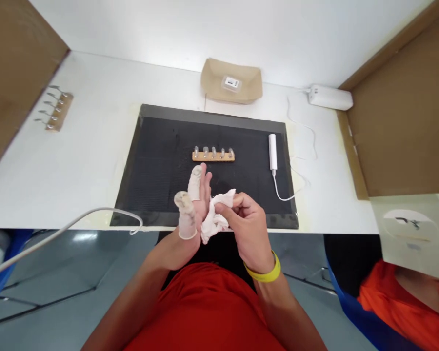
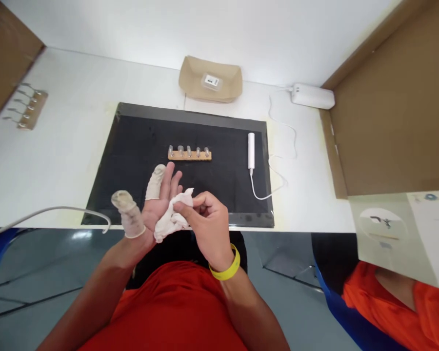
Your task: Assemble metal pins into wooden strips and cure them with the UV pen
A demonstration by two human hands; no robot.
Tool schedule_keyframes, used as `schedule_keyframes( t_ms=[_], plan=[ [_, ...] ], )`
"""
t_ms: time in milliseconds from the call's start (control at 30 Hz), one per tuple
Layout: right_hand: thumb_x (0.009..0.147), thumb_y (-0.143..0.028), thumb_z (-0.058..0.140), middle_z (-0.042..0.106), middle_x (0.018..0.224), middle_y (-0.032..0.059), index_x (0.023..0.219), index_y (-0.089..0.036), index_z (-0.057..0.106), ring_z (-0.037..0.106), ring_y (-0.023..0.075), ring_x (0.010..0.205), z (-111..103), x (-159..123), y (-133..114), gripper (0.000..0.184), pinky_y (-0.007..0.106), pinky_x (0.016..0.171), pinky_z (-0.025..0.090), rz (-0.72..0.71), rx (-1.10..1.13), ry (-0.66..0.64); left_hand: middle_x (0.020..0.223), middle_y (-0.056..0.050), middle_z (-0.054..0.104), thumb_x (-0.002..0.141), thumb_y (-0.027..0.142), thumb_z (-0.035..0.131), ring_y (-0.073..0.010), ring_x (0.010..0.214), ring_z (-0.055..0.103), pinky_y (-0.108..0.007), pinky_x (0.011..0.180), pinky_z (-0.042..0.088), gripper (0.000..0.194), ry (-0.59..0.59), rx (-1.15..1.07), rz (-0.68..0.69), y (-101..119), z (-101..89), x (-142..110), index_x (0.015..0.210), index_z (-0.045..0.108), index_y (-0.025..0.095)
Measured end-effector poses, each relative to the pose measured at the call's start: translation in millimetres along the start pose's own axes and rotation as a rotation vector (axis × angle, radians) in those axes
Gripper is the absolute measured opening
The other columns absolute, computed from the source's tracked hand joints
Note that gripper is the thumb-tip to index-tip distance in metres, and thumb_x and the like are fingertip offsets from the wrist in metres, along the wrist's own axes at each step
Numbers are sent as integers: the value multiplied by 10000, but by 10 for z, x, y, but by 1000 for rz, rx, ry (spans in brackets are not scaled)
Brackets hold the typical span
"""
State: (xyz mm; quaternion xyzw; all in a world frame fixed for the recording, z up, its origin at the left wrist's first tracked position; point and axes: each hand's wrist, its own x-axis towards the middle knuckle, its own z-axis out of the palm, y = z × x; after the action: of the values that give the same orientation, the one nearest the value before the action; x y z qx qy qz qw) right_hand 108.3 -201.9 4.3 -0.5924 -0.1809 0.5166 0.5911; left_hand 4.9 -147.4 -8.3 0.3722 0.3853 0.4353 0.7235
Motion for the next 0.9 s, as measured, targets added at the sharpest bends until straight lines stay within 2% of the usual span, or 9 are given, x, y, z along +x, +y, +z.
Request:
schedule_keyframes(
  t_ms=[133, 233, 333, 433, 533, 633, 700, 800, 900],
  plan=[
    [777, -457, 858, 687, 721, -16, 810, -215, 728, 558, 119, 638, -32, 62, 3, 277, 253, 599, 471, -43, -34, 53, 1719, 40, 345, 922, 764, 589, -303, 1608, 287, -474, 1340, 237, 667, -102, 199, 277, 69, -78, -36, 1486, 560, 409],
    [821, -462, 833, 711, 751, -6, 897, -226, 777, 583, 129, 683, -68, 102, 4, 254, 255, 639, 493, -93, -58, 79, 1636, -7, 465, 1051, 477, 570, -289, 1498, 457, -483, 1281, 352, 421, -3, 434, 426, 161, -4, -174, 1458, 595, 370],
    [844, -472, 814, 760, 820, 14, 967, -237, 806, 630, 151, 731, -93, 118, -5, 266, 280, 688, 529, -57, -65, 40, 1503, -45, 579, 1076, 406, 529, -272, 1333, 593, -436, 1144, 507, 349, 90, 444, 472, 183, 144, -265, 1396, 645, 331],
    [866, -496, 792, 774, 828, 13, 1023, -253, 825, 630, 151, 716, -119, 108, -18, 291, 287, 685, 535, -44, -87, 28, 1417, -69, 635, 1062, 514, 517, -276, 1253, 630, -413, 1093, 550, 395, 110, 365, 363, 145, 239, -217, 1341, 682, 287],
    [888, -495, 779, 801, 951, 17, 1124, -291, 819, 657, 150, 750, -161, 80, -40, 315, 293, 705, 568, -30, -75, 7, 1326, -74, 686, 1019, 701, 460, -280, 1170, 657, -400, 995, 601, 566, 132, 294, 204, 130, 252, -64, 1280, 712, 268],
    [914, -494, 755, 812, 1052, 18, 1167, -335, 807, 695, 155, 791, -204, 48, -83, 303, 297, 729, 601, -5, -70, -45, 1262, -73, 721, 968, 839, 350, -289, 1191, 643, -424, 1066, 541, 747, 151, 340, 128, 159, 245, 118, 1225, 746, 260],
    [920, -483, 752, 815, 1032, 18, 1130, -339, 814, 705, 155, 789, -215, 34, -127, 262, 283, 719, 604, 11, -85, -83, 1211, -87, 747, 964, 858, 275, -291, 1156, 659, -437, 1086, 507, 815, 136, 322, 43, 183, 258, 233, 1162, 769, 241],
    [938, -471, 730, 810, 968, 22, 1120, -324, 802, 717, 153, 741, -189, 38, -211, 244, 272, 678, 608, 5, -105, -91, 1129, -108, 765, 979, 819, 270, -284, 1055, 698, -413, 956, 568, 798, 98, 131, -143, 198, 312, 381, 1044, 781, 209],
    [955, -441, 709, 808, 901, 22, 1091, -305, 788, 715, 150, 663, -130, 65, -283, 208, 268, 629, 602, -87, -216, -37, 1095, -104, 763, 996, 772, 314, -269, 999, 720, -372, 842, 616, 738, 191, -33, -285, 201, 388, 484, 1011, 776, 197]
  ],
)
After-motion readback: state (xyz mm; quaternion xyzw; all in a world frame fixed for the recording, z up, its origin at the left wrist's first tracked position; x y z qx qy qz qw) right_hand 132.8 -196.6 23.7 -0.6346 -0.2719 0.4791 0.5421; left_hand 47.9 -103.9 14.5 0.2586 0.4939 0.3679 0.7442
